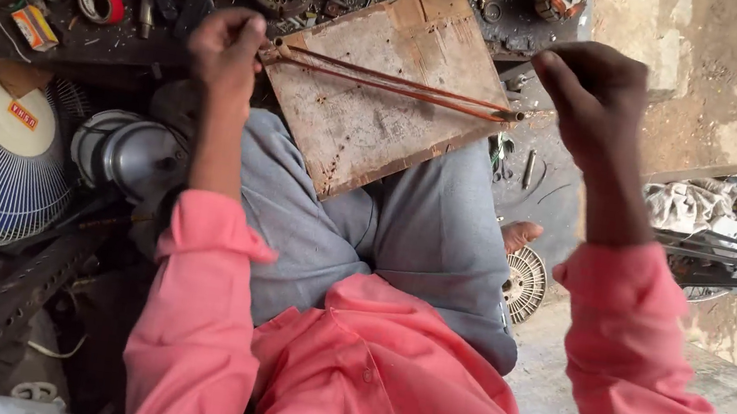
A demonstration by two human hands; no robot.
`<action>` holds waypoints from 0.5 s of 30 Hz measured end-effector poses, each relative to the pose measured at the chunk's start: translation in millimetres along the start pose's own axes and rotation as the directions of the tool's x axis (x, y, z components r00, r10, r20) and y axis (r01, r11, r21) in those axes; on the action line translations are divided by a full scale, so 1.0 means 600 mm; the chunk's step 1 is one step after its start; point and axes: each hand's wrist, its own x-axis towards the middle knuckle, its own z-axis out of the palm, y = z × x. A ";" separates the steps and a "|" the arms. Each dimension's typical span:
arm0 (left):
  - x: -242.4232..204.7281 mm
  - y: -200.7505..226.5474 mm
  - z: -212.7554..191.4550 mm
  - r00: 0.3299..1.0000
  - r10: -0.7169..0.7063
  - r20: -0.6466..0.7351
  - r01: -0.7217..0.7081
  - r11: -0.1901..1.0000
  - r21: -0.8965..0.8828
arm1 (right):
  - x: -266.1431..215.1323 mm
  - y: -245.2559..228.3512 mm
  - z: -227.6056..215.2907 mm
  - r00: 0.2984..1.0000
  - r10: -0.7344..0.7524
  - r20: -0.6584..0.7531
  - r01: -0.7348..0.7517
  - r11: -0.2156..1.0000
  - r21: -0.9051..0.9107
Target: Manually winding or inspecting a copper wire coil on a simple wooden jig.
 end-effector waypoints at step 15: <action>-0.280 0.097 0.132 0.514 0.213 0.831 0.026 0.964 -0.263 | -0.192 -0.175 0.048 0.640 0.044 0.767 0.256 0.929 -0.267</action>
